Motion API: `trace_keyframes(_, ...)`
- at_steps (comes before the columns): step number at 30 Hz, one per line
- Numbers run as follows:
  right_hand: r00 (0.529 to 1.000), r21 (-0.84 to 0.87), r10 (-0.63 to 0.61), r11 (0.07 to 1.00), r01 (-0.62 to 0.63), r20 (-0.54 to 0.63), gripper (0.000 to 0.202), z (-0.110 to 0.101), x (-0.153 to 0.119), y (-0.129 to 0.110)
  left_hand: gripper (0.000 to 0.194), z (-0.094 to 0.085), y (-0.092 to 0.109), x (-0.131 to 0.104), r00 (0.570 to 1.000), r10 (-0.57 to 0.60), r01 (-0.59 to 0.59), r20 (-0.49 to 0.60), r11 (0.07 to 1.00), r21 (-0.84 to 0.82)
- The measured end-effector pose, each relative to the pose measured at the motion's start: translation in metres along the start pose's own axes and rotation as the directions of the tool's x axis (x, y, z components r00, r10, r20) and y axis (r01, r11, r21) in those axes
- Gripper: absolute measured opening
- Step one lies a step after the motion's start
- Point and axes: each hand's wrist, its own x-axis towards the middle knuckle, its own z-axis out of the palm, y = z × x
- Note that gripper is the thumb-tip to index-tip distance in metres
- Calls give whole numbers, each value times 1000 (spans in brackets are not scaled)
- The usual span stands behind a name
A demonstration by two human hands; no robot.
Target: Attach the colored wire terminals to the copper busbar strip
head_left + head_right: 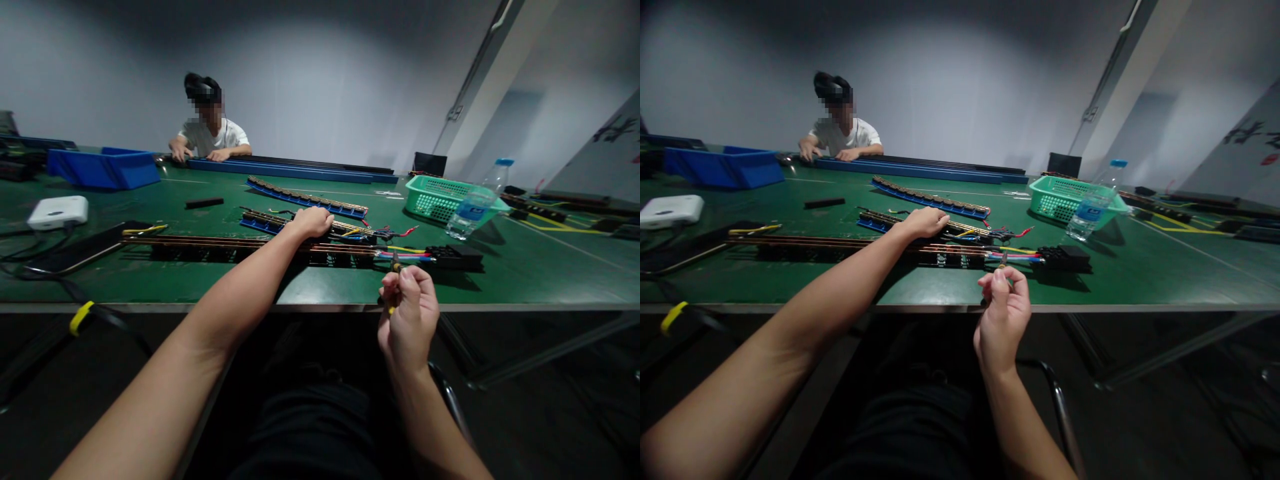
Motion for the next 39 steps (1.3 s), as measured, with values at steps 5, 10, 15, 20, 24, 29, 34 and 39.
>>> trace_keyframes(5, 993, -83, 10, 997, 0, 118, 29, -3, 4, 1, 43, 6, -3, 4, 1000, 20, -20, -15, 1000, 0)
trace_keyframes(10, 940, -259, -57, 954, 150, 335, 31, -10, 5, -7, 40, 12, -8, 8, 999, 28, -28, -40, 999, -15)
trace_keyframes(15, 833, -368, -435, 754, 544, 341, 37, -22, -2, -11, 40, 15, -11, 12, 999, 23, -24, -40, 999, -31)
trace_keyframes(20, 644, -261, -702, 588, 765, 304, 22, -21, 2, -13, 42, 19, -13, 17, 999, 36, -36, 34, 999, -24)
trace_keyframes(24, 684, -30, -622, 731, 682, 381, 23, -1, 21, -15, 43, 21, -12, 18, 998, 39, -39, 55, 999, -10)
trace_keyframes(29, 710, 45, -486, 839, 542, 510, 29, 26, 47, -5, 44, 22, -13, 18, 998, 50, -50, 40, 999, -9)
trace_keyframes(34, 725, 33, -345, 913, 407, 597, 28, 34, 54, 15, 43, 19, -10, 15, 998, 34, -34, 48, 999, -5)
trace_keyframes(39, 672, -7, -326, 897, 442, 665, 38, 30, 52, 28, 42, 16, -7, 14, 997, 15, -16, 71, 1000, 9)
